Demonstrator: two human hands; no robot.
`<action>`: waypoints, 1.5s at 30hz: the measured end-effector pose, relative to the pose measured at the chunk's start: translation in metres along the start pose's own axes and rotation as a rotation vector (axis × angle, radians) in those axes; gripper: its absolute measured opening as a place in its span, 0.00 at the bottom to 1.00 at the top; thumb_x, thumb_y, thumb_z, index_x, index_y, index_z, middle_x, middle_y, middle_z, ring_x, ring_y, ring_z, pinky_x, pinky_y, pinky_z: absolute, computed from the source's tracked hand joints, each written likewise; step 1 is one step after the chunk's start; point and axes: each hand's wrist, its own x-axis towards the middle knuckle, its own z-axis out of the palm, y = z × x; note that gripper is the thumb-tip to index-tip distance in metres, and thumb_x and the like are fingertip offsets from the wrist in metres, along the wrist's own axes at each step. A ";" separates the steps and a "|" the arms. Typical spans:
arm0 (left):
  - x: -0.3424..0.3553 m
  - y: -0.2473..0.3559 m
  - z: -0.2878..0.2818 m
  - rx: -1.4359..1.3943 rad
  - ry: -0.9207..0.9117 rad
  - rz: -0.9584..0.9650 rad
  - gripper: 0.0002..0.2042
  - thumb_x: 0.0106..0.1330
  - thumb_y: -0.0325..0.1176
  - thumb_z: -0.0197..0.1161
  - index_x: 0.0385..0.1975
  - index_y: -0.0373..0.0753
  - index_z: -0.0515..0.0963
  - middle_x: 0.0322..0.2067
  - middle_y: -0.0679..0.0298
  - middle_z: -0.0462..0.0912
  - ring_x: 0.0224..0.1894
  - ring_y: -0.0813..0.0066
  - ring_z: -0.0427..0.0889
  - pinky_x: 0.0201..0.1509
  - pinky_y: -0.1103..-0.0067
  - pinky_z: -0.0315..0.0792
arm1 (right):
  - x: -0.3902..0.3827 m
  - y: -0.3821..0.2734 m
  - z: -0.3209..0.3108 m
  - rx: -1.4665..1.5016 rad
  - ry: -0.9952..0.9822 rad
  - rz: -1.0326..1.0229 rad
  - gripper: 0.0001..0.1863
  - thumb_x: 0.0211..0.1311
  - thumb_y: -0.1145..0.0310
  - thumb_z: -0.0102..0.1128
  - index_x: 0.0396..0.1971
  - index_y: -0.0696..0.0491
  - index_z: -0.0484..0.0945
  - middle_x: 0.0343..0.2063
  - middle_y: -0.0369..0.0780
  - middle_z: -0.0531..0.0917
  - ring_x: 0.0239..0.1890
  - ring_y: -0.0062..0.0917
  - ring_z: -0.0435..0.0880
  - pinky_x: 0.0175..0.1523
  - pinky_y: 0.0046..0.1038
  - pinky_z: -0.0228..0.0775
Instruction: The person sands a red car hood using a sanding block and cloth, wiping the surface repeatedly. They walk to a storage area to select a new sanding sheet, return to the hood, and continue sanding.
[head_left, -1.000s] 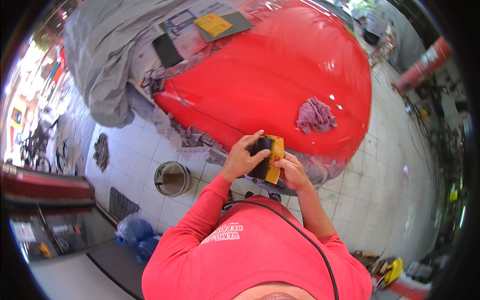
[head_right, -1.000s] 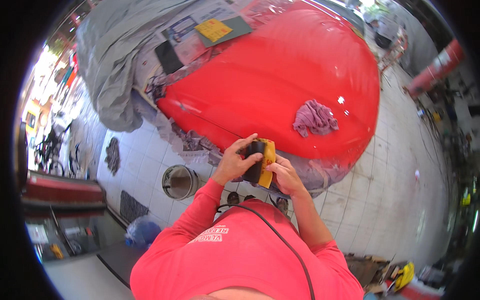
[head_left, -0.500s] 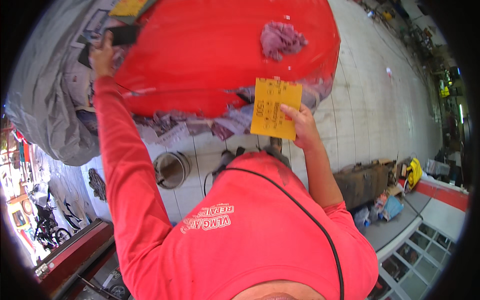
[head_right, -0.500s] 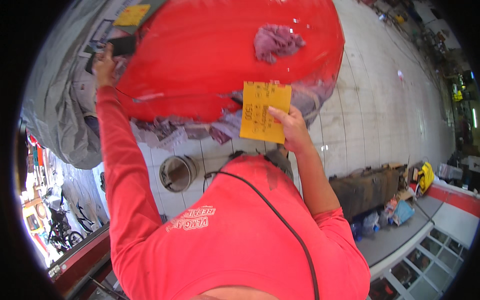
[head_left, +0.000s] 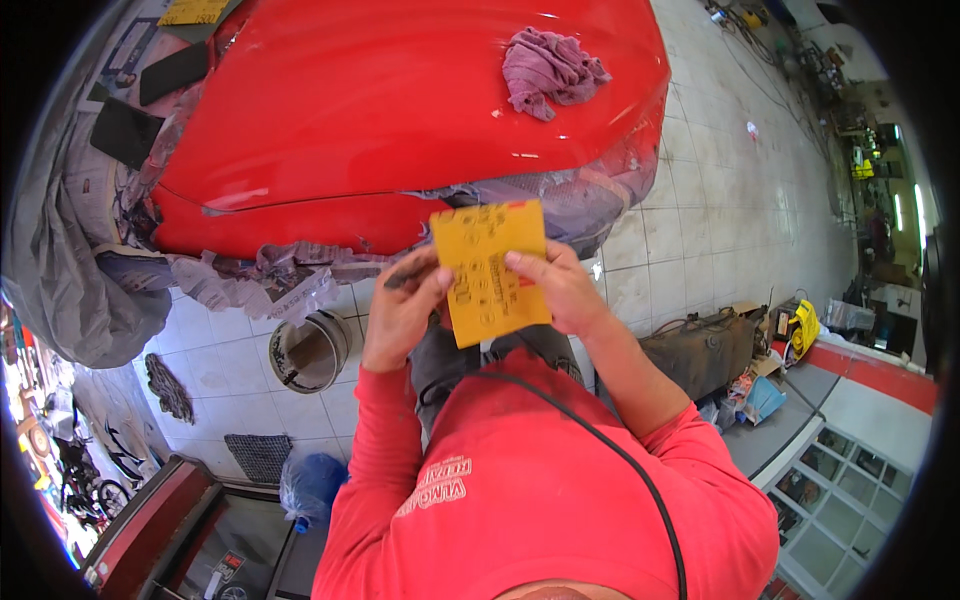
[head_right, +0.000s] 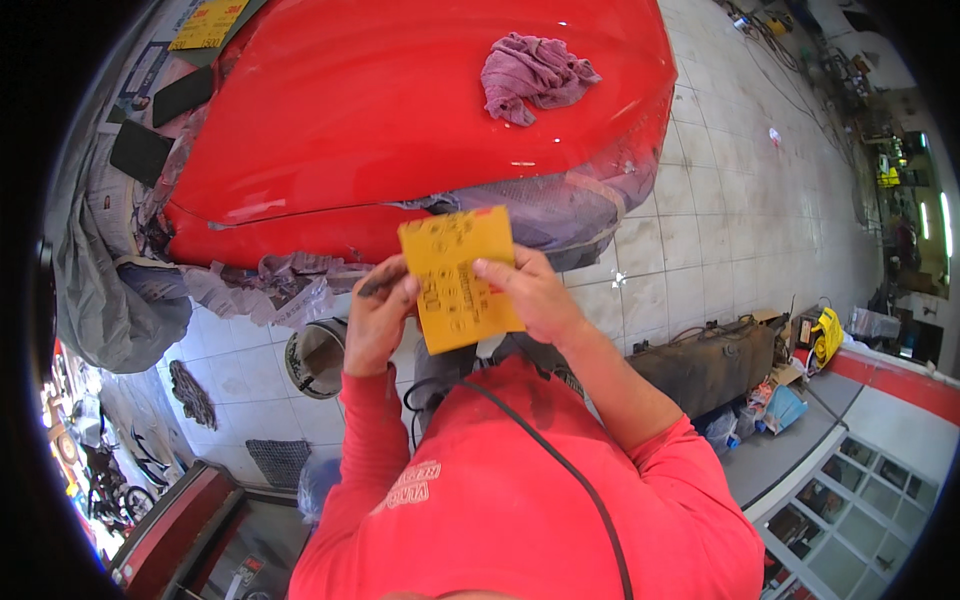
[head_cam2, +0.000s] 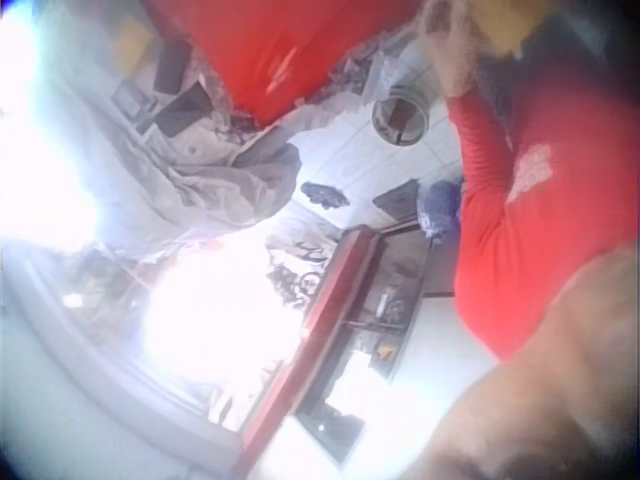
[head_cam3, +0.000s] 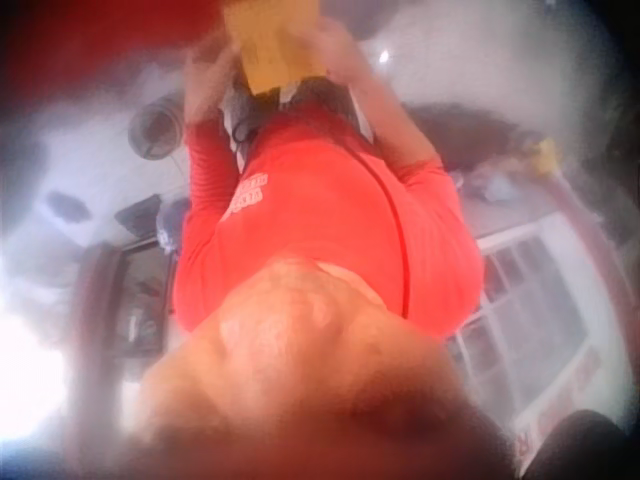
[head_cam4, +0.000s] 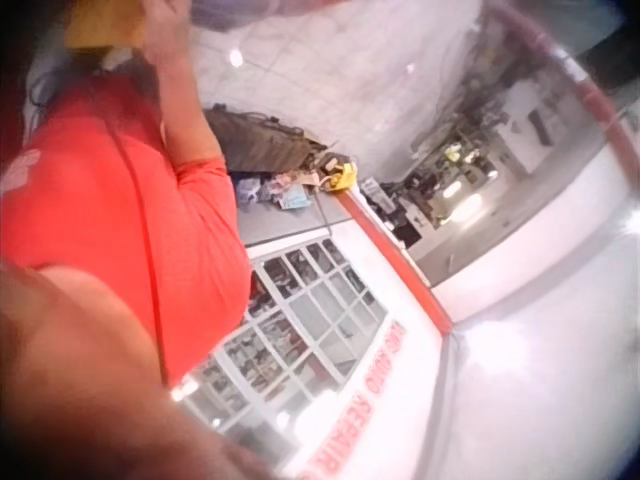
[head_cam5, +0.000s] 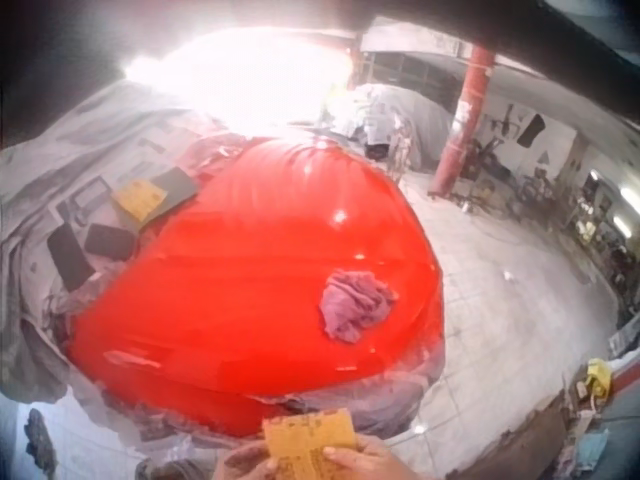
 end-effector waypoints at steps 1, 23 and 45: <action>-0.006 -0.004 -0.003 0.031 0.035 -0.014 0.16 0.77 0.29 0.61 0.59 0.28 0.78 0.37 0.65 0.86 0.32 0.81 0.82 0.32 0.81 0.76 | 0.002 0.004 -0.002 -0.109 -0.053 0.015 0.15 0.77 0.69 0.61 0.56 0.60 0.81 0.47 0.37 0.88 0.46 0.21 0.87 0.53 0.28 0.81; -0.066 -0.197 -0.028 -0.192 0.473 0.051 0.12 0.70 0.21 0.60 0.50 0.23 0.83 0.42 0.60 0.85 0.42 0.77 0.82 0.48 0.82 0.73 | 0.087 0.068 -0.077 -0.842 -0.809 -0.039 0.19 0.60 0.84 0.50 0.47 0.54 0.85 0.46 0.42 0.89 0.47 0.37 0.88 0.55 0.35 0.77; -0.065 -0.265 -0.042 -0.014 0.610 -0.103 0.20 0.71 0.16 0.53 0.62 0.24 0.75 0.51 0.50 0.85 0.51 0.65 0.86 0.43 0.70 0.87 | 0.090 0.129 -0.111 -1.261 -0.821 -0.033 0.15 0.64 0.77 0.54 0.48 0.51 0.82 0.43 0.44 0.87 0.45 0.46 0.86 0.49 0.45 0.77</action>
